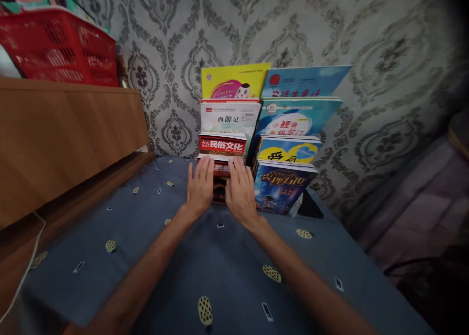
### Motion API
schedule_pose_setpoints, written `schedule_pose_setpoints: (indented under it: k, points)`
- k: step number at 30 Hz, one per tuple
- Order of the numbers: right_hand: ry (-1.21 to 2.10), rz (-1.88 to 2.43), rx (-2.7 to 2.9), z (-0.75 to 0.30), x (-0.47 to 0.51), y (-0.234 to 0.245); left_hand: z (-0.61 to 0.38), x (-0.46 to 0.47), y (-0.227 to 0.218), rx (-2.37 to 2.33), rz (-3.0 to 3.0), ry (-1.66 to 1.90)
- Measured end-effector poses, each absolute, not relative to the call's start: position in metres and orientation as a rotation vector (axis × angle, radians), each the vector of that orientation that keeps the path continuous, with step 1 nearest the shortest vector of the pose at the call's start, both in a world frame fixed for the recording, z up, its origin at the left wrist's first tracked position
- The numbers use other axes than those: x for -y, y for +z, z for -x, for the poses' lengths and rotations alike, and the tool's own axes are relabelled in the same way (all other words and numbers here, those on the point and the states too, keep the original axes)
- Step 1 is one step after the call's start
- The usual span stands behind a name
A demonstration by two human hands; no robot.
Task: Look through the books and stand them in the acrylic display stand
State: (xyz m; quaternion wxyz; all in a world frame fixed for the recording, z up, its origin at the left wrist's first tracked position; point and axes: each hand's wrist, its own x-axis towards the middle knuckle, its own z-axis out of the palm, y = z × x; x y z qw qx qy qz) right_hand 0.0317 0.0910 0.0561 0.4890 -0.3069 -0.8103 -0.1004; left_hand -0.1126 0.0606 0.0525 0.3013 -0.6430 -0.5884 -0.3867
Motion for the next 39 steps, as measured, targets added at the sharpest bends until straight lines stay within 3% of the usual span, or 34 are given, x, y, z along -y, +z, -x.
schedule_pose_setpoints:
  k: [5, 25, 39]
  points:
    - [-0.391, 0.756, 2.089, -0.031, -0.108, 0.057, 0.097, -0.071, 0.051, 1.535, 1.691, -0.819]
    - [-0.696, 0.686, 2.025, -0.026, -0.138, 0.046, 0.096, -0.094, 0.044, 1.476, 1.53, -0.798]
    - [-0.579, 0.652, 2.041, -0.027, -0.135, 0.046, 0.103, -0.097, 0.037, 1.441, 1.533, -0.907]
